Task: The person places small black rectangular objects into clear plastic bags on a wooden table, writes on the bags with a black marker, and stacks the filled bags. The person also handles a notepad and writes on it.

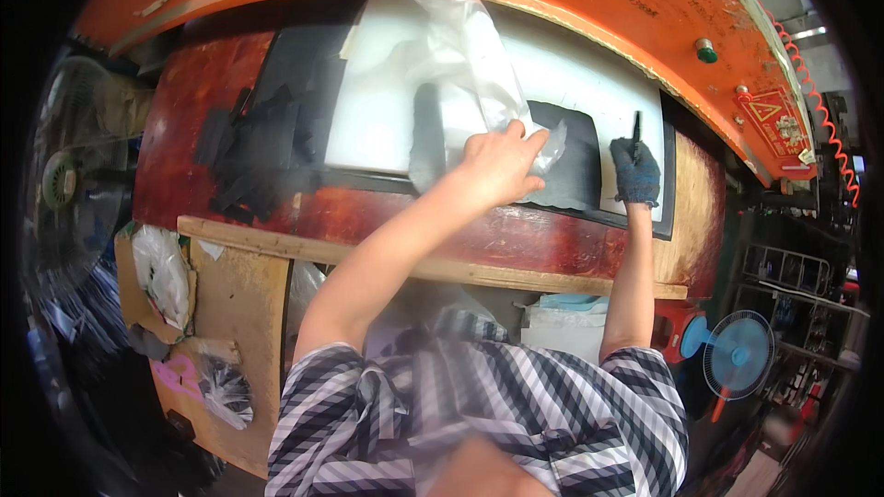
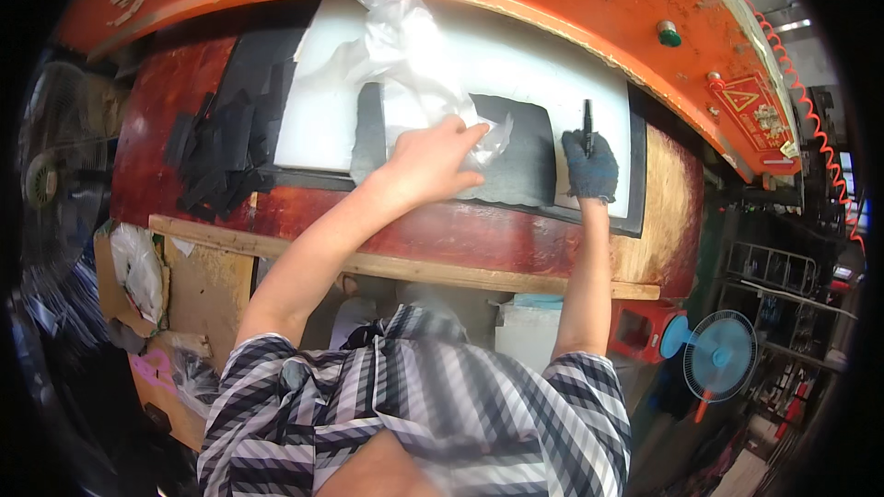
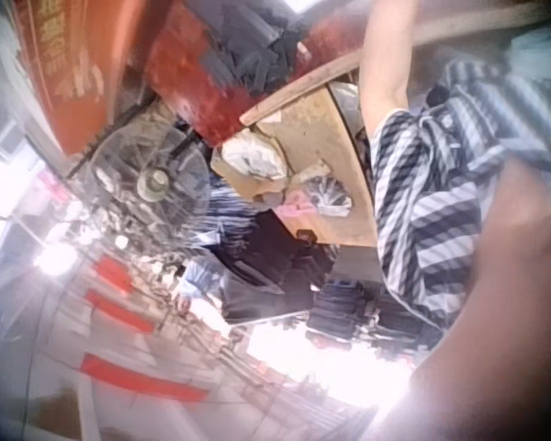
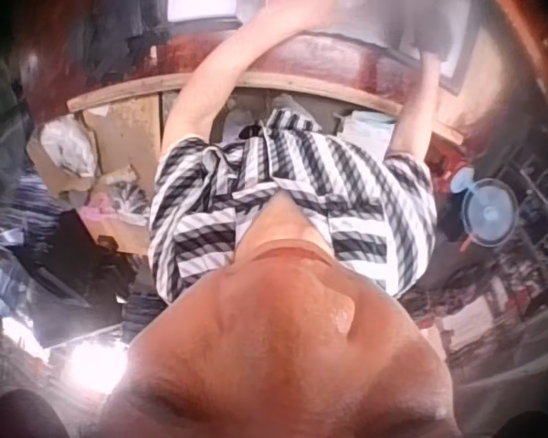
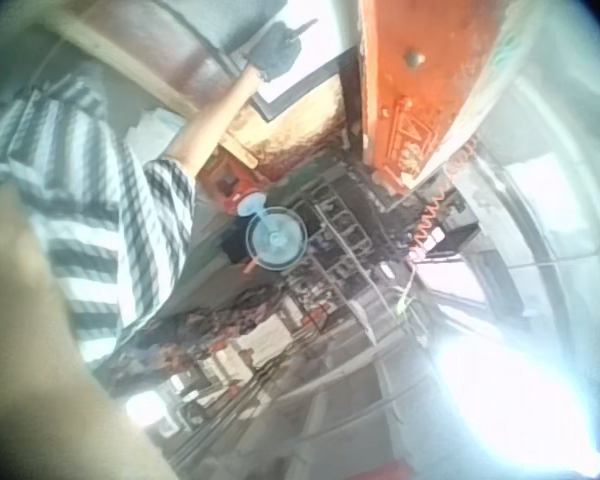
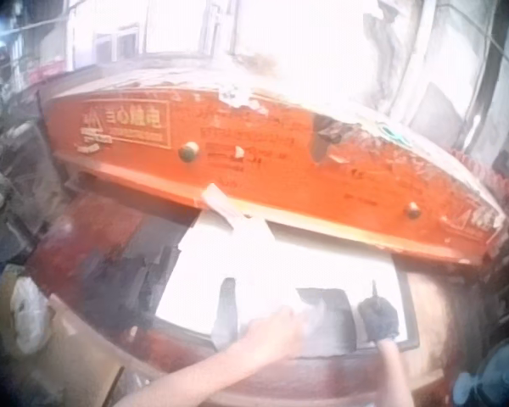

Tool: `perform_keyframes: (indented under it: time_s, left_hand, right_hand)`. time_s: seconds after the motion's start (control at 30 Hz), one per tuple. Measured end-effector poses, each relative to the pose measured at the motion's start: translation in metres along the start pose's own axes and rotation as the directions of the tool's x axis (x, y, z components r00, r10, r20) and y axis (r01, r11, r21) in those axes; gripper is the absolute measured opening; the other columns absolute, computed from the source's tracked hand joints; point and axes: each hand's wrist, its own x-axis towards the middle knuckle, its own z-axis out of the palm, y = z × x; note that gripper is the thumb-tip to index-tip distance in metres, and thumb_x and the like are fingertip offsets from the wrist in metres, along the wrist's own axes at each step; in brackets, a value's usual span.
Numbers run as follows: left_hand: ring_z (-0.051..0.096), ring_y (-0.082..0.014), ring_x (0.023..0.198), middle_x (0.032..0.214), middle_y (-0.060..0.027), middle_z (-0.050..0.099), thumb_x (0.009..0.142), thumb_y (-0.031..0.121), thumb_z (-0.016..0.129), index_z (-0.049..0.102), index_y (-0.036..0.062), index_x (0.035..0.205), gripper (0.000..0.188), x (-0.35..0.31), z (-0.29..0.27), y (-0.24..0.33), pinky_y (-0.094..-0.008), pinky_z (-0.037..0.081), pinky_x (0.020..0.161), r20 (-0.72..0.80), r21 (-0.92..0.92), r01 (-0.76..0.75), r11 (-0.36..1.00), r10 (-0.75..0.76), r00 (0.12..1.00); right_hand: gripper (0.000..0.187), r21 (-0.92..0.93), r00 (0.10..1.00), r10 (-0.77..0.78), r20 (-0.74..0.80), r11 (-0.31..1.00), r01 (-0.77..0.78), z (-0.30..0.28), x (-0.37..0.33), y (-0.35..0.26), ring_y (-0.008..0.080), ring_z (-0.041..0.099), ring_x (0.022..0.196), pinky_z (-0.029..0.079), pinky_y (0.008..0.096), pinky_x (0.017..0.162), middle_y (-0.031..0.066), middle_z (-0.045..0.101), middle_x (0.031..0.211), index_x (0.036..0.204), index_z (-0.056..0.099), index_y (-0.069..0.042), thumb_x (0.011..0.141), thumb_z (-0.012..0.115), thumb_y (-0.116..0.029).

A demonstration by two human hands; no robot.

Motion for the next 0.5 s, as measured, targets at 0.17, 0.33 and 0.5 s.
perform_keyframes:
  time_s: [0.17,0.33,0.5]
  left_hand:
    - [0.057,-0.0297,0.104,0.122,-0.0136,0.055,0.08,0.037,0.065,0.065,0.01,0.108,0.039,-0.004,0.008,-0.027,-0.0404,0.047,0.08,-0.159,-0.15,-0.076,0.986,0.052,0.986]
    - [0.04,-0.0313,0.126,0.135,-0.0136,0.046,0.081,0.044,0.062,0.057,0.0129,0.123,0.052,-0.031,0.014,-0.085,-0.0455,0.034,0.098,-0.34,0.241,0.037,0.97,0.049,0.939]
    - [0.03,-0.034,0.133,0.141,-0.0136,0.039,0.081,0.05,0.06,0.052,0.014,0.13,0.061,-0.069,0.032,-0.105,-0.0524,0.018,0.107,-0.338,0.258,0.109,0.96,-0.016,0.941]
  right_hand:
    - [0.021,0.509,0.989,0.145,-0.008,0.852,-0.121,0.004,-0.027,-0.042,0.0086,0.057,0.064,0.045,0.0253,0.059,0.0024,0.066,0.077,0.094,0.068,-0.005,0.084,0.068,-0.023]
    - [0.035,0.069,0.971,0.072,0.228,0.994,-0.09,0.044,-0.052,-0.075,0.0222,0.063,0.087,0.047,0.0325,0.081,0.0096,0.067,0.093,0.112,0.061,-0.008,0.086,0.063,-0.031]
    - [0.03,-0.073,0.994,-0.108,0.002,0.991,0.108,0.075,-0.072,-0.088,0.0223,0.063,0.081,0.048,0.0325,0.076,0.0104,0.067,0.091,0.109,0.064,-0.011,0.084,0.061,-0.027]
